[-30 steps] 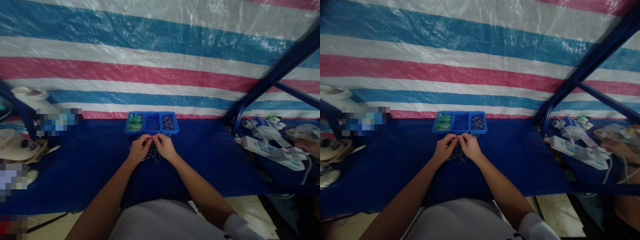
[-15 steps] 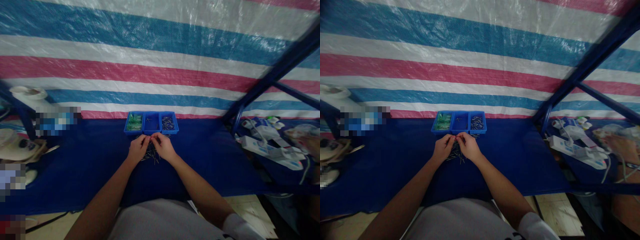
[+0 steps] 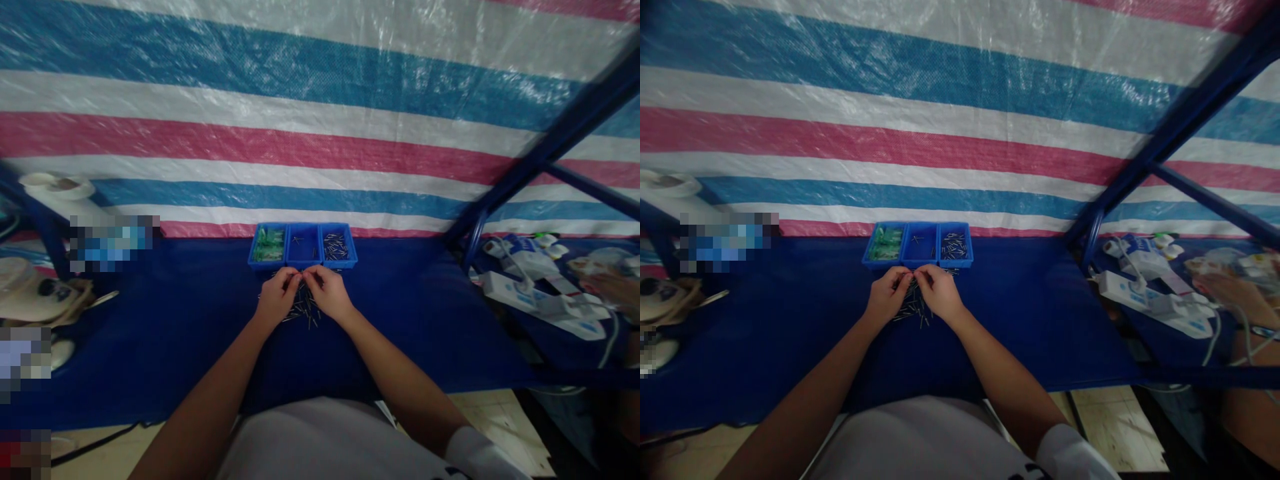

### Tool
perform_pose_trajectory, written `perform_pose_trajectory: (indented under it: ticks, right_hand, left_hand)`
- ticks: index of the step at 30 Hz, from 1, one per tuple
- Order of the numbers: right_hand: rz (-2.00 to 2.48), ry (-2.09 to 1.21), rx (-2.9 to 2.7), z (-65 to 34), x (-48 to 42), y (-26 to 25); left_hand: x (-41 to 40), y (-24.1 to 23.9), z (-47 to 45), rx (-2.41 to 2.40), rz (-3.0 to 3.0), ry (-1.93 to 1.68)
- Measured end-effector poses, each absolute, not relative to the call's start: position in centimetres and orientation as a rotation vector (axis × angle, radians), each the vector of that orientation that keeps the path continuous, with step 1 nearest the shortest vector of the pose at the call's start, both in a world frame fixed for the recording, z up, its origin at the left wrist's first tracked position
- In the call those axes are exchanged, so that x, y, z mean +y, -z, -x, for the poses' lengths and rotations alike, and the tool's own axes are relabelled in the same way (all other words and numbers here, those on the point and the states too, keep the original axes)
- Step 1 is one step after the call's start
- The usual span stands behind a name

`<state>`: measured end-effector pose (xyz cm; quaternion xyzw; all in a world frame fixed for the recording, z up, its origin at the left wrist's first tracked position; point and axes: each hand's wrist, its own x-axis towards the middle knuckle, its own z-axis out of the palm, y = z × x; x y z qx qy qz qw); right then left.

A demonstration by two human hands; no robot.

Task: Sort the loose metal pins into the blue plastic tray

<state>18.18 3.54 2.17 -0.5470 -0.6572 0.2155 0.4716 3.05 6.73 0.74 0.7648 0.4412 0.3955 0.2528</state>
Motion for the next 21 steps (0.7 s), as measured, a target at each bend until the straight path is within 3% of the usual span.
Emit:
perform_pose_trajectory:
  ticks: [15, 21]
  right_hand:
    - [1.256, -0.487, -1.566, -18.06, 3.49, -2.36]
    - [1.241, -0.776, -1.263, -17.83, 3.95, -1.70]
  left_hand:
    - [6.46, -1.08, -2.91, 1.135, -2.009, -1.105]
    - [6.58, -0.76, -3.11, 1.079, -2.041, -1.141]
